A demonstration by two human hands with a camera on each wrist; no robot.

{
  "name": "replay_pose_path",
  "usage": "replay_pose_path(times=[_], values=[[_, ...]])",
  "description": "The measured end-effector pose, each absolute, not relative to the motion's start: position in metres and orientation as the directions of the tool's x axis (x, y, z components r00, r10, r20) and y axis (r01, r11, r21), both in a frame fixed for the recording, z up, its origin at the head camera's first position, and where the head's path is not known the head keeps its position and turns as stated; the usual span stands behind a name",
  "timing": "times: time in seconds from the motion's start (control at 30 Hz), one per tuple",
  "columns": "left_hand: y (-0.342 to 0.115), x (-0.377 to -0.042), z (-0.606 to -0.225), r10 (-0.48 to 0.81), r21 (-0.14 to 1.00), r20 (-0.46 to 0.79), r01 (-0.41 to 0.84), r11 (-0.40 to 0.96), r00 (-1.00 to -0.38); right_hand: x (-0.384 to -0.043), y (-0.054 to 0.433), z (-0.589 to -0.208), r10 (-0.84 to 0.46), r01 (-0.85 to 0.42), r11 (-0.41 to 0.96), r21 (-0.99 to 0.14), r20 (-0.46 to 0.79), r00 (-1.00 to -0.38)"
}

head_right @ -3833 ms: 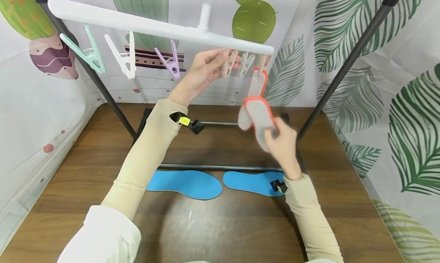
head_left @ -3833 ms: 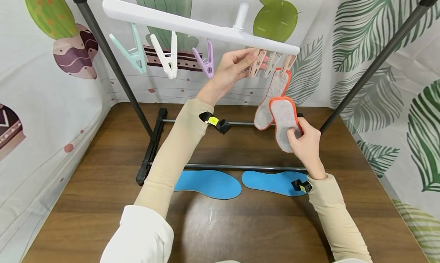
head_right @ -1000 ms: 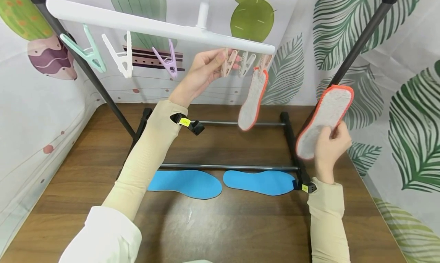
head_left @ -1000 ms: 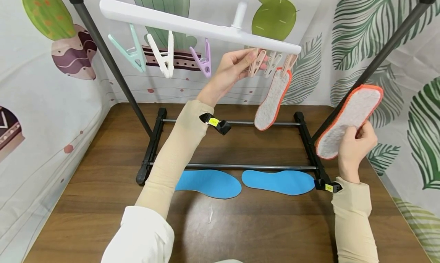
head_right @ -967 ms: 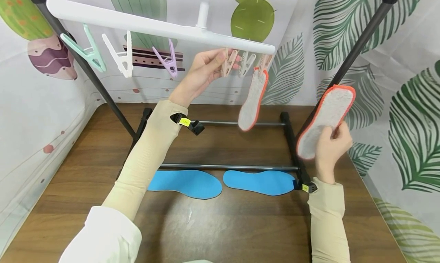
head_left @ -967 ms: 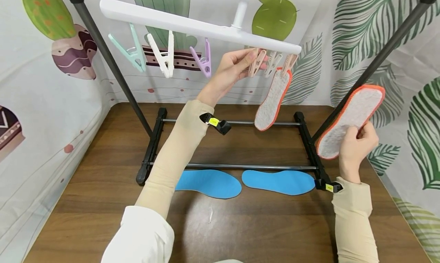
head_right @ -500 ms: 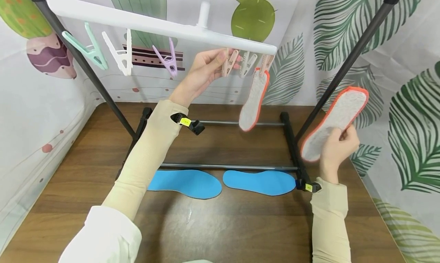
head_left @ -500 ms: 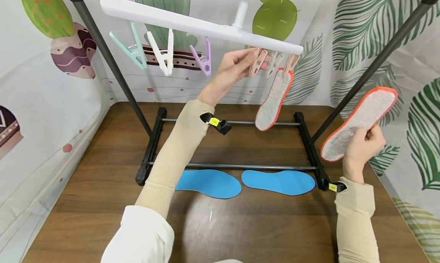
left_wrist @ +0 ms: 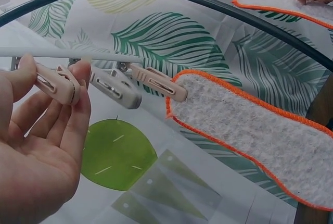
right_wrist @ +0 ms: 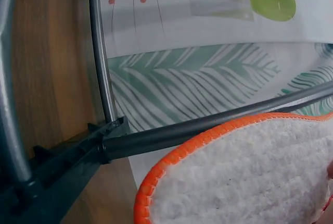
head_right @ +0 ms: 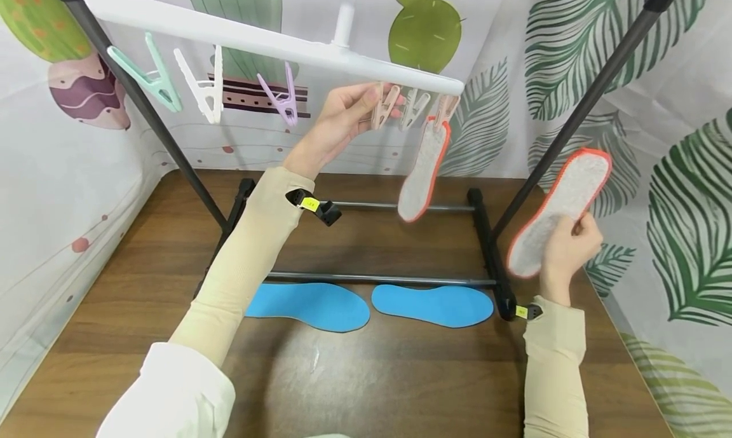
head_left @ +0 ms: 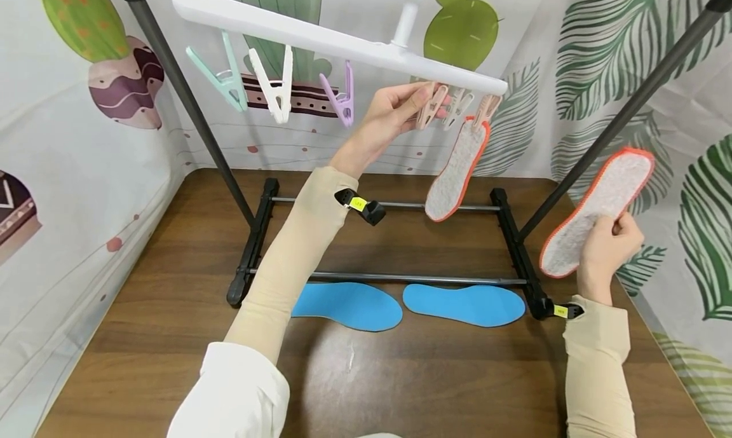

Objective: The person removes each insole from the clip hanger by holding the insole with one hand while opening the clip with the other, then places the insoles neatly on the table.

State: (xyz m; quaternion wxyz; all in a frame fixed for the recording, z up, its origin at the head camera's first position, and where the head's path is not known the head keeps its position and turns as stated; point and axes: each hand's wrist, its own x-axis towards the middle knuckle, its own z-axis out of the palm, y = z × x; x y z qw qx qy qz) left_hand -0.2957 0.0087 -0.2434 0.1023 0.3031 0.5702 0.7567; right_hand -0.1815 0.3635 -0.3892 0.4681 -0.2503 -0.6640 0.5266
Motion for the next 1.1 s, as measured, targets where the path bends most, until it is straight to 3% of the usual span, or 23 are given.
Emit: replay_pose_path(times=[0.37, 0.87, 1.1], values=[[0.011, -0.298, -0.244, 0.501, 0.924, 0.346, 0.193, -0.331, -0.794, -0.183, 0.383, -0.397, 0.819, 0.144, 0.419, -0.897, 0.305, -0.487], [0.014, -0.297, -0.245, 0.498, 0.913, 0.378, 0.224, -0.341, -0.780, -0.188, 0.394, -0.409, 0.736, 0.240, 0.541, -0.806, 0.316, -0.598], [0.015, -0.296, -0.246, 0.511, 0.912, 0.387, 0.238, -0.334, -0.767, -0.190, 0.401, -0.407, 0.708, 0.317, 0.551, -0.772, 0.231, -0.668]])
